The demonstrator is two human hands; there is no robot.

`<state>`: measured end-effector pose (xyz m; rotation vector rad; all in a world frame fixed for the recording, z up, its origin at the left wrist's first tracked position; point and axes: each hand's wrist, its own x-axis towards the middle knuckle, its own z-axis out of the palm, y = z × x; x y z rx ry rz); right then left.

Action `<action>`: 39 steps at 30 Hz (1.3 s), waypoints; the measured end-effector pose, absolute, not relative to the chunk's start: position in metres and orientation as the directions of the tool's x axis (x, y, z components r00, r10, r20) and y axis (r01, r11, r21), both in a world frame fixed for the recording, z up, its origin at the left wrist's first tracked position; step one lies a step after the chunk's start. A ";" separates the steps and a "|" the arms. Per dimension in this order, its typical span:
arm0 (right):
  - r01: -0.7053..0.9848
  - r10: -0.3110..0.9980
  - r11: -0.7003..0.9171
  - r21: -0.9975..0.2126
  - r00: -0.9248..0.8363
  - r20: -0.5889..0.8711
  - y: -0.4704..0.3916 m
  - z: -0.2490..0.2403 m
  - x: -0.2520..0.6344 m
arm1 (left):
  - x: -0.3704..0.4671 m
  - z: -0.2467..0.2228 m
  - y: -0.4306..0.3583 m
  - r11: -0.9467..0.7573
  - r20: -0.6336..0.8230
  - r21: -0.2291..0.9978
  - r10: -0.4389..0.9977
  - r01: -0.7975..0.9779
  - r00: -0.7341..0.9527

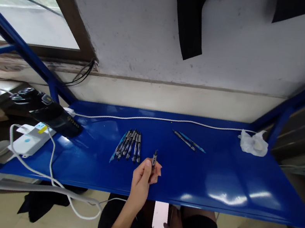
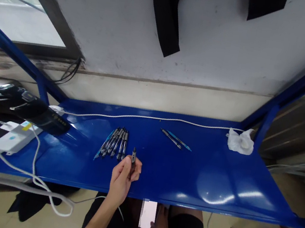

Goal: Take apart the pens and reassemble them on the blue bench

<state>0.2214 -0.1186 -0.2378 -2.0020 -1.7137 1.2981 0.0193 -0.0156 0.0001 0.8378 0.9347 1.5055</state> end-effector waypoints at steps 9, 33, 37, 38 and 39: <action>0.641 0.948 -0.215 -0.737 -0.043 -0.314 -0.113 -0.205 0.216 | 0.019 -0.001 -0.014 -0.075 0.029 0.886 0.994 -0.457 -0.108; 0.195 0.889 0.311 -0.930 -0.407 0.212 0.016 0.016 0.189 | 0.039 0.031 0.002 -0.081 0.065 0.982 0.993 -0.170 -0.098; 0.248 0.866 0.386 -0.888 -0.430 0.256 0.049 0.010 0.193 | 0.026 0.027 0.028 -0.124 0.102 0.965 0.989 -0.232 -0.103; 0.271 0.864 0.402 -0.875 -0.429 0.264 0.057 0.009 0.195 | 0.023 0.027 0.035 -0.136 0.115 0.958 0.989 -0.253 -0.097; 0.291 0.862 0.417 -0.861 -0.427 0.273 0.065 0.007 0.197 | 0.021 0.028 0.041 -0.143 0.124 0.953 0.988 -0.267 -0.087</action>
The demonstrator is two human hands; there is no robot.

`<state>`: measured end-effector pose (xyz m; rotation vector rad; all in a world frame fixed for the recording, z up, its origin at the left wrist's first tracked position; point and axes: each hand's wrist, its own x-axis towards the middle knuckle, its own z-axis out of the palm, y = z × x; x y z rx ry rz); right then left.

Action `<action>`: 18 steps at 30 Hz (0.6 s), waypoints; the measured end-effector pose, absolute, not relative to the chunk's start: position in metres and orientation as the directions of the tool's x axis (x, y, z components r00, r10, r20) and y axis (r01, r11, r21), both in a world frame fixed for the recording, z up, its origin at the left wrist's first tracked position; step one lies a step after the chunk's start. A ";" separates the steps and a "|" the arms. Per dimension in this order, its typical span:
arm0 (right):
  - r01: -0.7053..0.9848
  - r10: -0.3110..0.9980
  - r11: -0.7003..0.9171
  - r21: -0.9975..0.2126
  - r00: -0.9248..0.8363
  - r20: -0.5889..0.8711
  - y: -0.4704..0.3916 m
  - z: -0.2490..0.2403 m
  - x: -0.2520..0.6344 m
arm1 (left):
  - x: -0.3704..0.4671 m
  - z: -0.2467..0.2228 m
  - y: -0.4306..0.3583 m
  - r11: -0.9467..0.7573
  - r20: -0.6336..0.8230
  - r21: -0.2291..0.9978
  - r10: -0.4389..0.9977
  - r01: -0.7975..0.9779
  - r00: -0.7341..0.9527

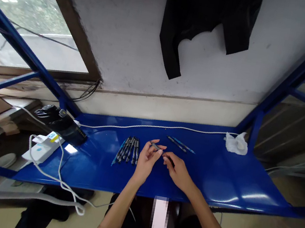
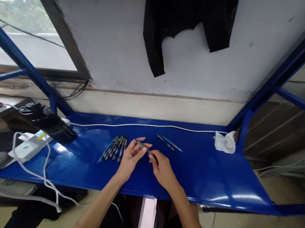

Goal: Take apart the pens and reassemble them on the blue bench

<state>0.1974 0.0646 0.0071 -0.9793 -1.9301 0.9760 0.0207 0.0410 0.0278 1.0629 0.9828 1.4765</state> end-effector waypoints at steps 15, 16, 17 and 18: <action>0.335 0.833 0.524 -0.783 -0.392 0.390 0.118 0.000 0.203 | 0.016 0.005 0.102 -0.130 0.119 0.974 0.990 -0.185 -0.071; 0.330 0.825 0.535 -0.778 -0.403 0.397 0.120 0.002 0.203 | 0.015 0.004 0.100 -0.126 0.114 0.974 0.991 -0.186 -0.073; 0.318 0.818 0.540 -0.779 -0.416 0.397 0.121 0.003 0.203 | 0.014 0.004 0.099 -0.122 0.110 0.975 0.991 -0.187 -0.072; 0.305 0.816 0.536 -0.787 -0.427 0.391 0.122 0.003 0.203 | 0.013 0.005 0.097 -0.118 0.106 0.975 0.992 -0.188 -0.070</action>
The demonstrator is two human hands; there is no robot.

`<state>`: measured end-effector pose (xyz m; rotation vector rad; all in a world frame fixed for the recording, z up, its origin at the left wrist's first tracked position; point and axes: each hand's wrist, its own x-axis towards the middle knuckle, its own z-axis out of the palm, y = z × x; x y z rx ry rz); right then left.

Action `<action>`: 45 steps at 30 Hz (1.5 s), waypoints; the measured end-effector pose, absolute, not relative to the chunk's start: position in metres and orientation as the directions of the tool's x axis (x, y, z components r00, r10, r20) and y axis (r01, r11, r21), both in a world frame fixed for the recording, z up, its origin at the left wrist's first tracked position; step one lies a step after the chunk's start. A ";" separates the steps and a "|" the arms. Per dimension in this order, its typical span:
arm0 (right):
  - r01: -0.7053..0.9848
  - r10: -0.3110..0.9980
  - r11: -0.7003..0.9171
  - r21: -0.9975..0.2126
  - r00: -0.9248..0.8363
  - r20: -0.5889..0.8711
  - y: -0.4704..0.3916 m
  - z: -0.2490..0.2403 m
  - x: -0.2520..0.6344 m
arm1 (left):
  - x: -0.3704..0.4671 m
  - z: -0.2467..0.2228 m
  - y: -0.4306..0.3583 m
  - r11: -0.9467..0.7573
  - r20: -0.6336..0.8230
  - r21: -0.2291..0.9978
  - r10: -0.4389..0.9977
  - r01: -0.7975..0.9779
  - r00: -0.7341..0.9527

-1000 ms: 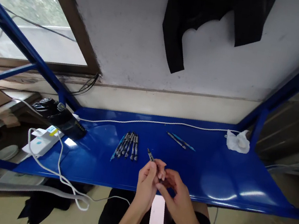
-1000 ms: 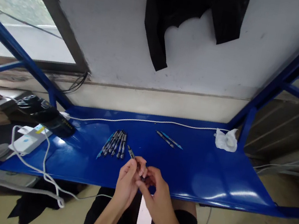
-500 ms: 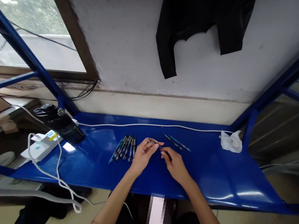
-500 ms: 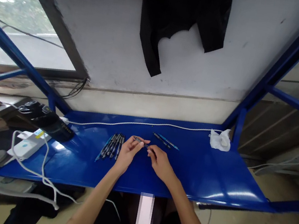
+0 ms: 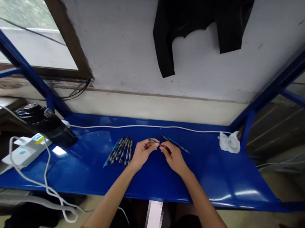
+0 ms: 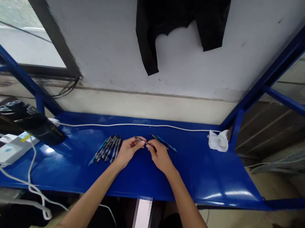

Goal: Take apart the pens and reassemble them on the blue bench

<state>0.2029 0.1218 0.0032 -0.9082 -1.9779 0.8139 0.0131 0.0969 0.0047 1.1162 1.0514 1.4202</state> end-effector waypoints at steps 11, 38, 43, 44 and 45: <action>0.242 0.873 0.443 -0.863 -0.333 0.355 0.117 -0.005 0.203 | 0.012 0.012 0.090 -0.110 0.119 0.976 0.992 -0.191 0.036; 0.280 0.829 0.551 -0.786 -0.287 0.479 0.116 0.000 0.203 | 0.012 0.009 0.095 -0.070 0.067 0.976 0.998 -0.205 -0.020; 0.248 0.878 0.439 -0.863 -0.324 0.353 0.113 0.005 0.203 | 0.011 0.013 0.091 -0.097 0.096 0.968 0.995 -0.229 -0.015; 0.252 0.881 0.430 -0.867 -0.327 0.342 0.112 0.005 0.202 | 0.011 0.014 0.090 -0.097 0.096 0.967 0.995 -0.234 -0.013; 0.258 0.883 0.427 -0.867 -0.327 0.338 0.112 0.005 0.202 | 0.011 0.015 0.089 -0.094 0.095 0.966 0.995 -0.241 -0.009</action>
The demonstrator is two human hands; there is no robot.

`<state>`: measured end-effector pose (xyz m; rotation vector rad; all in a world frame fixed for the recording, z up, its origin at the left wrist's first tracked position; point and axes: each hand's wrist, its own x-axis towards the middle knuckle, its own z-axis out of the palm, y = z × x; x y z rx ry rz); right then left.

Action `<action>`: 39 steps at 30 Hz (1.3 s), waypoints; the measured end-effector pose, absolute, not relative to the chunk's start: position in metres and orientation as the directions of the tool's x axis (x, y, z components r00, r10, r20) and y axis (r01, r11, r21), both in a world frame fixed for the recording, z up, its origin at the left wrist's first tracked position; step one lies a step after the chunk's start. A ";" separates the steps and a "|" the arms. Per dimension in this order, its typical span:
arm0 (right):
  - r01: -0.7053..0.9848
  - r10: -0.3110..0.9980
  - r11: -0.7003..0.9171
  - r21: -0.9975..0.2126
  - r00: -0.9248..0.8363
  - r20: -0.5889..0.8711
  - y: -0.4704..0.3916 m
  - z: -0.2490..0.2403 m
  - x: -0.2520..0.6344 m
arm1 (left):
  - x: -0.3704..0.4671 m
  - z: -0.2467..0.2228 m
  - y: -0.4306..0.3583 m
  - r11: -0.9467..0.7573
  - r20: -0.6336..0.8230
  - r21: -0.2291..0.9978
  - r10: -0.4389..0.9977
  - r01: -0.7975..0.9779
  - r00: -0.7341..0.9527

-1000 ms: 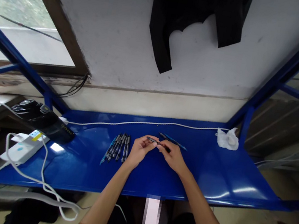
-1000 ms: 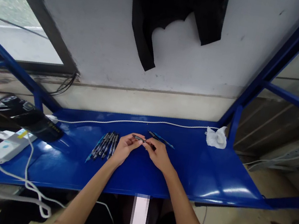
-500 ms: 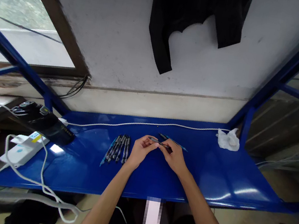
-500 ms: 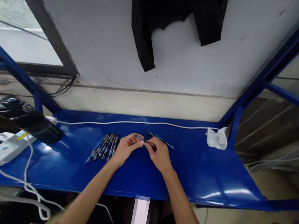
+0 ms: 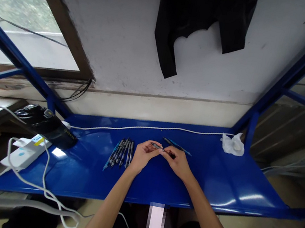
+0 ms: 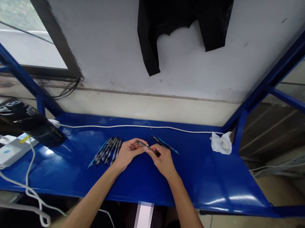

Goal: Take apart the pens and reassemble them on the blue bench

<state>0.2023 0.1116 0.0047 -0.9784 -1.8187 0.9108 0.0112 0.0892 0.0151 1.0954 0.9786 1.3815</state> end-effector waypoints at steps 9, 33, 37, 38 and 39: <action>0.330 0.862 0.498 -0.802 -0.285 0.419 0.108 0.001 0.201 | 0.015 0.011 0.094 -0.067 0.072 0.958 0.997 -0.277 0.008; 0.347 0.812 0.568 -0.746 -0.384 0.439 0.126 0.010 0.190 | 0.015 0.007 0.109 -0.038 0.008 0.882 0.998 -0.470 -0.066; 0.208 0.822 0.469 -0.858 -0.458 0.339 0.145 0.017 0.175 | 0.008 0.006 0.111 -0.113 0.029 0.852 0.985 -0.511 -0.170; 0.142 0.841 0.383 -0.913 -0.462 0.281 0.149 0.015 0.171 | 0.007 0.006 0.111 -0.118 0.033 0.854 0.984 -0.506 -0.174; 0.072 0.860 0.285 -0.956 -0.460 0.221 0.152 0.012 0.168 | 0.007 0.006 0.111 -0.114 0.034 0.861 0.985 -0.496 -0.167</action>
